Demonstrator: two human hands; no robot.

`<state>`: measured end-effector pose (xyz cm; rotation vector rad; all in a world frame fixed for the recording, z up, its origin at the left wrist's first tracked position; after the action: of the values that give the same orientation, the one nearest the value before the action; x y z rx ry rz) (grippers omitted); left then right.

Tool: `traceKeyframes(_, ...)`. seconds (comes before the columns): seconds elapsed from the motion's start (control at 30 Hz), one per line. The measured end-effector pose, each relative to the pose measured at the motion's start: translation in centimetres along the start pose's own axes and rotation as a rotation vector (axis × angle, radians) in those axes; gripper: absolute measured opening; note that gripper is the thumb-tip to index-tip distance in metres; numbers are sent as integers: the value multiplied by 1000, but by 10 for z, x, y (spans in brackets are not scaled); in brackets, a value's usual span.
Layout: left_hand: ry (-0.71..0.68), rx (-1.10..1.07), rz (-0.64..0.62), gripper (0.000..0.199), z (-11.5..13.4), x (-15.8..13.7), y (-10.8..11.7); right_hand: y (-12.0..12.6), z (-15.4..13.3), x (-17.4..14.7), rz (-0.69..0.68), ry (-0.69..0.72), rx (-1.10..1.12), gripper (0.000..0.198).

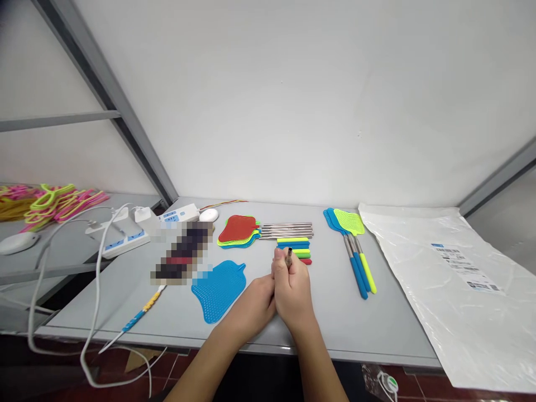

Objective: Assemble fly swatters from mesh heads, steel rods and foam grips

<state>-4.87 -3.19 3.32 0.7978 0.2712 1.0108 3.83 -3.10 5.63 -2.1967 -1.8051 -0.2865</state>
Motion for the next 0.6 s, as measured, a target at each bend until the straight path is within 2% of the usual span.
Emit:
traceKeyframes(0.17, 12, -17, -7, 31, 1, -2, 3, -3, 1, -1, 7, -10, -72, 39)
traceKeyframes(0.3, -32, -59, 24, 29, 6, -4, 6, -4, 3, -1, 8, -13, -67, 39)
traceKeyframes(0.43, -80, -17, 43, 21, 8, -5, 5, 6, 0, -3, 49, 34, -16, 40)
traceKeyframes(0.5, -92, 50, 48, 12, 7, -5, 4, 17, -6, -6, 107, 71, 3, 39)
traceKeyframes(0.6, -95, 150, 72, 11, 3, -5, 3, 43, -19, -11, 330, 176, 172, 39)
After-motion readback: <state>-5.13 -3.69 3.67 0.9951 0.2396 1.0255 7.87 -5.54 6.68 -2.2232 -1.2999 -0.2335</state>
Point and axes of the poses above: each hand's wrist, its own x-axis towards the middle knuckle, its own y-axis out of the back of the hand, z = x × y, the point moved 5 cm from there along x, towards the middle knuckle, and after that the axes turned 9 degrees about x, right-handed, at the moved point
